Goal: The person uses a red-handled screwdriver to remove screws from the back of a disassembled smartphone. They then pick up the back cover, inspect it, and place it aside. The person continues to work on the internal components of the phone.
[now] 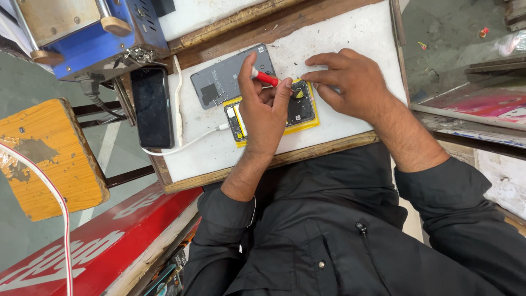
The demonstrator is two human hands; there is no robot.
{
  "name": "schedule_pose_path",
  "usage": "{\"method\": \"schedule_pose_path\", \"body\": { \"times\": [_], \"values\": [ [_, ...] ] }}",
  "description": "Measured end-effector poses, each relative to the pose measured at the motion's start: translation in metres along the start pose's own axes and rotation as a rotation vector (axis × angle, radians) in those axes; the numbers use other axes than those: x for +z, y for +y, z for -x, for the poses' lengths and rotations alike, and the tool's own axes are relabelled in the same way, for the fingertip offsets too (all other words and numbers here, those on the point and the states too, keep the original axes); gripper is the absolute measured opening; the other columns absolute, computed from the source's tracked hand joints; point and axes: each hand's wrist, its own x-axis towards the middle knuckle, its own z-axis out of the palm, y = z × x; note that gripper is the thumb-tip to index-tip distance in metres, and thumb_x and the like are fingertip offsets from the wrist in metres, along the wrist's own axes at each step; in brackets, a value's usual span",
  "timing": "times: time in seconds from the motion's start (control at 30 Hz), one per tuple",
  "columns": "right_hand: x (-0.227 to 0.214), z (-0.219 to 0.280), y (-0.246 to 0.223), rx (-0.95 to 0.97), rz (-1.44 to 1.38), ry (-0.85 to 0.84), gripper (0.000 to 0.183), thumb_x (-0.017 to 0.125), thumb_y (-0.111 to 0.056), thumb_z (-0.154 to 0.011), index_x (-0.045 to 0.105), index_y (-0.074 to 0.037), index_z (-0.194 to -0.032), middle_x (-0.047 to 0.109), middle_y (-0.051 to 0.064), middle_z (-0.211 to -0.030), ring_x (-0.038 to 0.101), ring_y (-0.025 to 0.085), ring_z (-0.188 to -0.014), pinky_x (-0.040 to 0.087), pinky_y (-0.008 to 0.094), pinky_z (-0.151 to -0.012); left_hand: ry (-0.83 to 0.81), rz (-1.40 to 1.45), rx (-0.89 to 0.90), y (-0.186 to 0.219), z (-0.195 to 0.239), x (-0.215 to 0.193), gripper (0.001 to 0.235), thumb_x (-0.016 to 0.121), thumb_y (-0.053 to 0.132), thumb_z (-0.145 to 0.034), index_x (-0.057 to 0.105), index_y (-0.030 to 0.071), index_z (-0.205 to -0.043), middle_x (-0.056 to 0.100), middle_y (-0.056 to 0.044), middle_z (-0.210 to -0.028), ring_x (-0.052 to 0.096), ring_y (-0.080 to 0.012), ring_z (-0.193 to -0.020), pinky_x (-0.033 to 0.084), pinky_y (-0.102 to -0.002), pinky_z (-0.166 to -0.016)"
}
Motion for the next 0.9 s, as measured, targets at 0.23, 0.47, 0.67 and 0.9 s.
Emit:
{"method": "schedule_pose_path", "body": {
  "times": [0.23,0.47,0.67,0.9],
  "values": [
    [0.003,0.002,0.003,0.002,0.034,-0.022,0.028,0.077,-0.012,-0.09,0.081,-0.022,-0.117,0.071,-0.005,-0.13,0.062,0.016,-0.089,0.055,0.031,-0.078,0.017,-0.105,0.072,-0.006,0.001,0.001,0.067,0.069,0.011,-0.106,0.026,0.01,-0.158,0.067,-0.01,-0.103,0.079,-0.0161,-0.094,0.068,-0.027,-0.079],
    [0.003,0.001,0.003,0.007,0.018,-0.019,0.027,0.078,-0.014,-0.091,0.081,-0.022,-0.117,0.071,-0.006,-0.131,0.061,0.015,-0.088,0.055,0.03,-0.077,0.024,-0.134,0.175,-0.008,0.006,0.004,0.065,0.07,0.011,-0.107,0.029,0.01,-0.157,0.069,-0.009,-0.103,0.078,-0.0179,-0.094,0.067,-0.028,-0.081],
    [0.005,0.004,0.003,0.019,0.032,-0.021,0.032,0.079,-0.015,-0.085,0.081,-0.022,-0.116,0.071,-0.007,-0.13,0.063,0.017,-0.093,0.056,0.031,-0.082,-0.168,-0.363,0.63,0.015,0.006,0.004,0.064,0.072,-0.004,-0.097,0.042,0.017,-0.149,0.068,-0.007,-0.121,0.073,-0.025,-0.104,0.062,-0.033,-0.09],
    [0.006,0.005,0.006,0.03,0.02,-0.023,0.032,0.081,-0.015,-0.085,0.08,-0.023,-0.116,0.071,-0.006,-0.131,0.064,0.018,-0.095,0.056,0.032,-0.083,-0.399,-0.325,0.51,0.034,-0.002,-0.007,0.063,0.067,-0.009,-0.099,0.055,0.031,-0.146,0.069,-0.005,-0.125,0.068,-0.0212,-0.116,0.058,-0.033,-0.101]
  ]
}}
